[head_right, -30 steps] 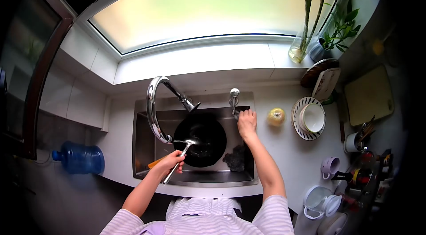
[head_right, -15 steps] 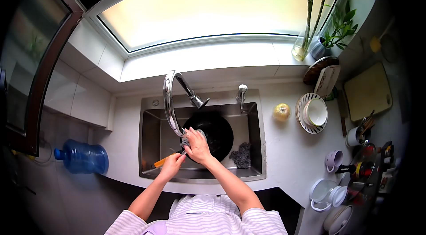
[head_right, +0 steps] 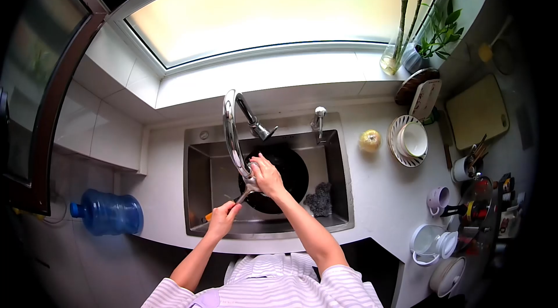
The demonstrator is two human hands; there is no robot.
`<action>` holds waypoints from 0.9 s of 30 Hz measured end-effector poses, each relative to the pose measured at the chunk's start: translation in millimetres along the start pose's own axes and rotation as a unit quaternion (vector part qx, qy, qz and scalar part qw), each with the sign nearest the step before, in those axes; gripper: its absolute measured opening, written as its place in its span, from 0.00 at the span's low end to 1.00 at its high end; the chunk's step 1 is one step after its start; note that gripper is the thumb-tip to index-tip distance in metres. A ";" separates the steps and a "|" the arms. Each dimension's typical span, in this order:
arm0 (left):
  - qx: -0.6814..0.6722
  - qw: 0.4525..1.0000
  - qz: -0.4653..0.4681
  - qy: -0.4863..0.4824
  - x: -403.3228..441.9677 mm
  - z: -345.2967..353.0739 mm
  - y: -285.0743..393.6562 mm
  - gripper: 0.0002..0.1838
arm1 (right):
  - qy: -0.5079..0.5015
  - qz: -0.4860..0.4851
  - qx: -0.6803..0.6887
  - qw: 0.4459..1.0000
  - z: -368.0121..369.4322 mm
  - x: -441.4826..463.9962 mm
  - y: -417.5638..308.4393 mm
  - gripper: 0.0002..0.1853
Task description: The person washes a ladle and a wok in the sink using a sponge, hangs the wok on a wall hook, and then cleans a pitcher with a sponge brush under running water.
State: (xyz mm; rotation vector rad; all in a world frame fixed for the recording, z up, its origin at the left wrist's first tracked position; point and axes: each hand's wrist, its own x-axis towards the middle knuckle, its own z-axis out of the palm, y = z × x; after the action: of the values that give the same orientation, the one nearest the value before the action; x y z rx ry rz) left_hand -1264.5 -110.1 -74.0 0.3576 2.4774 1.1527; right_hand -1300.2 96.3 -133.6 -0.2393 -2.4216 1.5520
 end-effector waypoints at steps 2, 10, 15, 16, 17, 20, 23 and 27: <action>-0.004 1.000 0.009 0.004 5.1 1.0 -5.0 0.15 | -0.019 0.007 0.029 0.999 11.0 -9.1 -1.8 0.16; 0.104 0.994 0.030 0.003 5.7 -9.3 -1.0 0.15 | 0.006 -0.047 -0.025 0.999 3.2 -0.2 -28.5 0.11; 0.146 0.987 0.065 0.014 11.3 -12.1 -4.2 0.14 | -0.024 -0.212 -0.137 0.967 2.6 -16.7 -46.0 0.10; 0.170 0.981 0.088 0.022 11.6 -14.3 -4.3 0.14 | -0.052 -0.220 -0.139 0.964 1.1 -17.7 -47.1 0.13; 0.170 0.981 0.089 0.020 11.4 -17.5 -4.2 0.14 | -0.061 -0.221 -0.154 0.961 -3.3 -16.0 -46.5 0.14; 0.243 0.957 0.161 0.017 11.5 -26.2 -4.4 0.16 | -0.064 -0.290 -0.144 0.944 -21.0 2.3 -42.4 0.19; 0.236 0.948 0.211 0.017 6.4 -27.2 -7.4 0.16 | -0.087 0.092 0.101 0.987 -24.6 6.6 -32.7 0.20; 0.187 0.962 0.196 0.038 3.4 -19.5 -6.6 0.16 | 0.073 0.281 0.359 0.887 -12.8 9.9 2.1 0.22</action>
State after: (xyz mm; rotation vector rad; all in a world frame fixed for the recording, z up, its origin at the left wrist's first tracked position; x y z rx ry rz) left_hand -1276.6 -126.1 -68.3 0.9630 2.7705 0.8317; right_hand -1305.8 111.0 -129.1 -0.9112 -1.5647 2.4358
